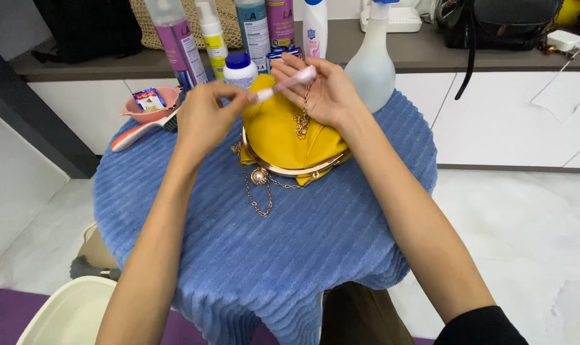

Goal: The person is cleaning a yellow clutch bag by spraying it with a cleaning solution and then using a toothbrush to scrub the leather surface and the metal chain strap.

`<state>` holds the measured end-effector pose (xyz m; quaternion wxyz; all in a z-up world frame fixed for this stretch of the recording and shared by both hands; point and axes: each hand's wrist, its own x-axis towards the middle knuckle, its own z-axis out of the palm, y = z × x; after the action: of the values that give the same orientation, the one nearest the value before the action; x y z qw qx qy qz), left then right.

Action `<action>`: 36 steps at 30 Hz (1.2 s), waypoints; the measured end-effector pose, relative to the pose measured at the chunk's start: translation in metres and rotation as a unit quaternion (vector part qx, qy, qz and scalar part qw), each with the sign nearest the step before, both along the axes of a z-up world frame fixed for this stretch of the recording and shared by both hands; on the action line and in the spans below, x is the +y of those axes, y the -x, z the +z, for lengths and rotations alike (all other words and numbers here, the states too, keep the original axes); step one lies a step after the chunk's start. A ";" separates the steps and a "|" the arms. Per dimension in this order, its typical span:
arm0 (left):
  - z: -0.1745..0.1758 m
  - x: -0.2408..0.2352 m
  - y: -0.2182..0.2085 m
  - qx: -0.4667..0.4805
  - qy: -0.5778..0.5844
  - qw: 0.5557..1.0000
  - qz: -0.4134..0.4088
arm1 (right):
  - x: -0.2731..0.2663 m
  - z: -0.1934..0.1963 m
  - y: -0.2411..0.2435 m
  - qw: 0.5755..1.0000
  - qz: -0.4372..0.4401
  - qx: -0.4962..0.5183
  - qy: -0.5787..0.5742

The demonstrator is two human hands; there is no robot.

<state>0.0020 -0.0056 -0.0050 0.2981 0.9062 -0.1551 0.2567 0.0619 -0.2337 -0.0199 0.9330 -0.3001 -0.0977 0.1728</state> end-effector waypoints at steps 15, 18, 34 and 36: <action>0.006 0.006 0.004 0.018 -0.084 0.996 0.002 | 0.002 0.004 0.001 0.999 -0.019 0.036 0.033; 0.018 0.008 0.016 0.106 -0.097 0.990 0.005 | 0.000 0.000 -0.004 0.999 -0.019 0.037 0.025; -0.009 0.009 -0.011 -0.073 0.004 0.997 -0.026 | 0.000 0.001 0.003 0.996 0.039 -0.023 0.081; -0.010 0.007 -0.008 -0.052 -0.059 0.997 0.002 | -0.001 0.000 0.001 0.998 0.064 0.012 -0.001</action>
<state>0.0103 0.0012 -0.0151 0.2349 0.9080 -0.1837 0.2941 0.0606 -0.2342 -0.0196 0.9215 -0.2904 -0.1058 0.2354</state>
